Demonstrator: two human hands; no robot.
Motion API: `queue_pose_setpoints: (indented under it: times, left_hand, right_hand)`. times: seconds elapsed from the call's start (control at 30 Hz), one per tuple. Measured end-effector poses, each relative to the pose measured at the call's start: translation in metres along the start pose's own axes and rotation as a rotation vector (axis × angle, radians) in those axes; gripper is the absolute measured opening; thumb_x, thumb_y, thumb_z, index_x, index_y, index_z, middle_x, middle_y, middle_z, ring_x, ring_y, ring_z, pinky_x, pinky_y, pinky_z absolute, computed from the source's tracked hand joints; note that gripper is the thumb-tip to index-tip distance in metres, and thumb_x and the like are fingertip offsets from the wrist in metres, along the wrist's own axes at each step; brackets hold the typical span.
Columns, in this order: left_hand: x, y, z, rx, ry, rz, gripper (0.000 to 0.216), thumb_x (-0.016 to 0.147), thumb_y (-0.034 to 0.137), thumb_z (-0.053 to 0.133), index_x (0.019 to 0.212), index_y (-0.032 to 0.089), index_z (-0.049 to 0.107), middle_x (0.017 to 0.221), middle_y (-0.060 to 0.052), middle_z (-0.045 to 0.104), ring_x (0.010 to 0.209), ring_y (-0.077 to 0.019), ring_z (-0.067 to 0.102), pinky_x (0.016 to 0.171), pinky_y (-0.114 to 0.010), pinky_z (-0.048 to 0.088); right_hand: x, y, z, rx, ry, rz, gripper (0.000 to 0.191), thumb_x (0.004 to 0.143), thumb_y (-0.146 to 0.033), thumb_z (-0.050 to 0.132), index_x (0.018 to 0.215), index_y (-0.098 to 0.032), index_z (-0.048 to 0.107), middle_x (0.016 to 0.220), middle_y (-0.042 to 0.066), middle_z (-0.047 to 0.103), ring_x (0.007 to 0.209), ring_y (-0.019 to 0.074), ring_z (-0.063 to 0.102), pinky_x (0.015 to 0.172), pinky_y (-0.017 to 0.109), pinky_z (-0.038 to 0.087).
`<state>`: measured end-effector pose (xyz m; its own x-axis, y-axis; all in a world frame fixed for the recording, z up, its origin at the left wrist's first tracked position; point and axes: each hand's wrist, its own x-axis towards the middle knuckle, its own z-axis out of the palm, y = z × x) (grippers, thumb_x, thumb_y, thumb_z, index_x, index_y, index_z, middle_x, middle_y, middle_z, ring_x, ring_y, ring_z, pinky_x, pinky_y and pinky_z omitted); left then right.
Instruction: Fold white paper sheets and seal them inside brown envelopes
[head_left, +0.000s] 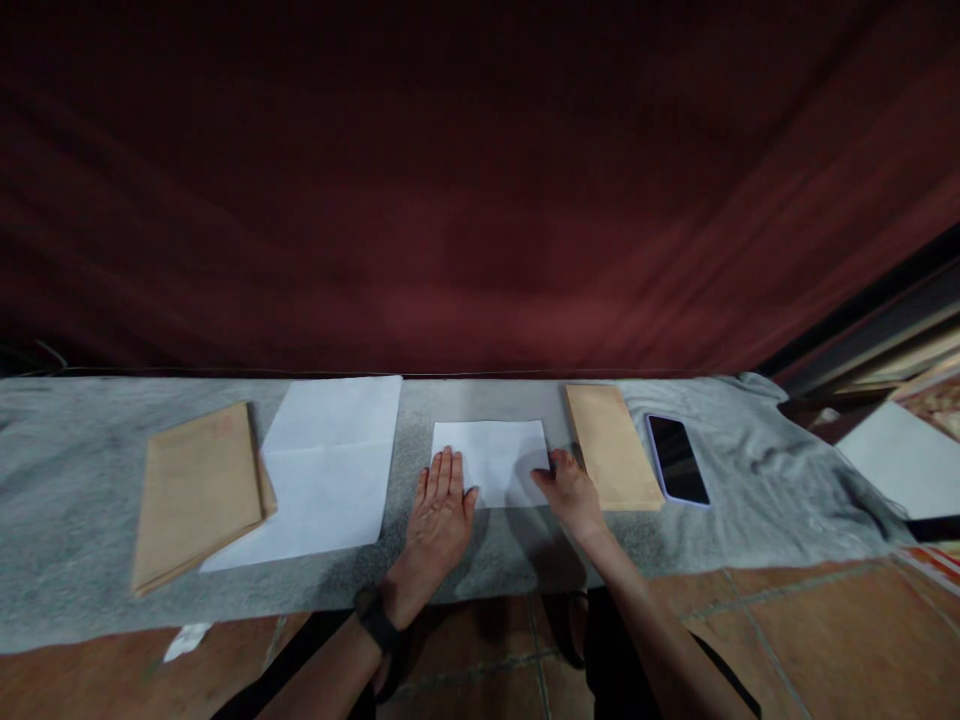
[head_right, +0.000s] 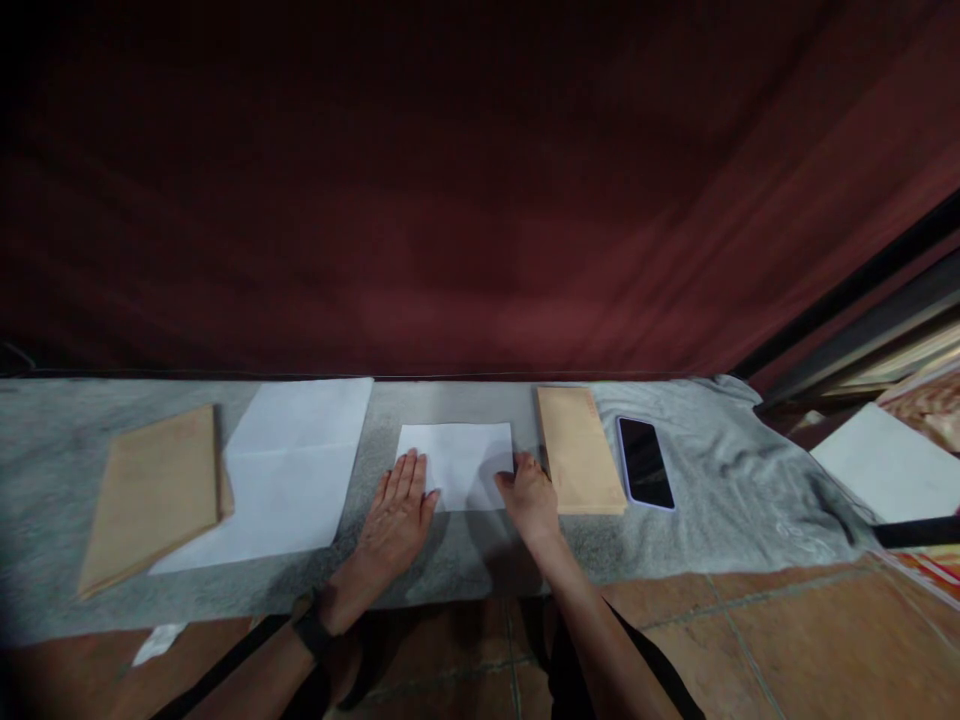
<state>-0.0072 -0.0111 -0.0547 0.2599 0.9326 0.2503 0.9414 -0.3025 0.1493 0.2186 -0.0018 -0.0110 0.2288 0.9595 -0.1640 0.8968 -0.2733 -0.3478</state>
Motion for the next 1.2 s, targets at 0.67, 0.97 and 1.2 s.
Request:
queue_pose_setpoints:
  times: [0.67,0.97,1.2]
  left_hand:
    - [0.031,0.016,-0.041,0.064,0.021,0.033,0.063,0.098,0.022,0.033,0.159,0.009,0.022,0.167,-0.012,0.019,0.156,-0.0286,0.005,0.127,-0.057,0.008]
    - [0.035,-0.005,-0.036,0.173,-0.103,0.082,0.062,0.09,0.006,0.032,0.151,0.007,0.041,0.166,-0.012,0.021,0.155,-0.0304,0.006,0.126,-0.059,0.0]
    - [0.033,-0.01,-0.035,0.158,-0.173,0.09,0.058,0.091,0.007,0.033,0.148,0.005,0.046,0.158,-0.018,0.039,0.154,-0.031,0.017,0.126,-0.058,0.002]
  right_hand:
    - [0.008,-0.002,-0.042,0.578,0.753,-0.333,0.031,0.1,-0.045,0.047,0.103,-0.02,0.064,0.091,0.006,0.073,0.084,0.0195,0.068,0.075,0.03,0.052]
    - [-0.018,0.009,-0.026,0.089,0.524,-0.998,0.023,0.099,-0.013,0.049,0.115,-0.021,0.064,0.111,0.008,0.075,0.104,0.0202,0.069,0.098,0.039,0.054]
    - [-0.032,0.026,-0.013,-0.006,0.21,-0.954,0.019,0.1,-0.019,0.049,0.11,-0.021,0.066,0.114,0.007,0.073,0.105,0.021,0.07,0.095,0.038,0.056]
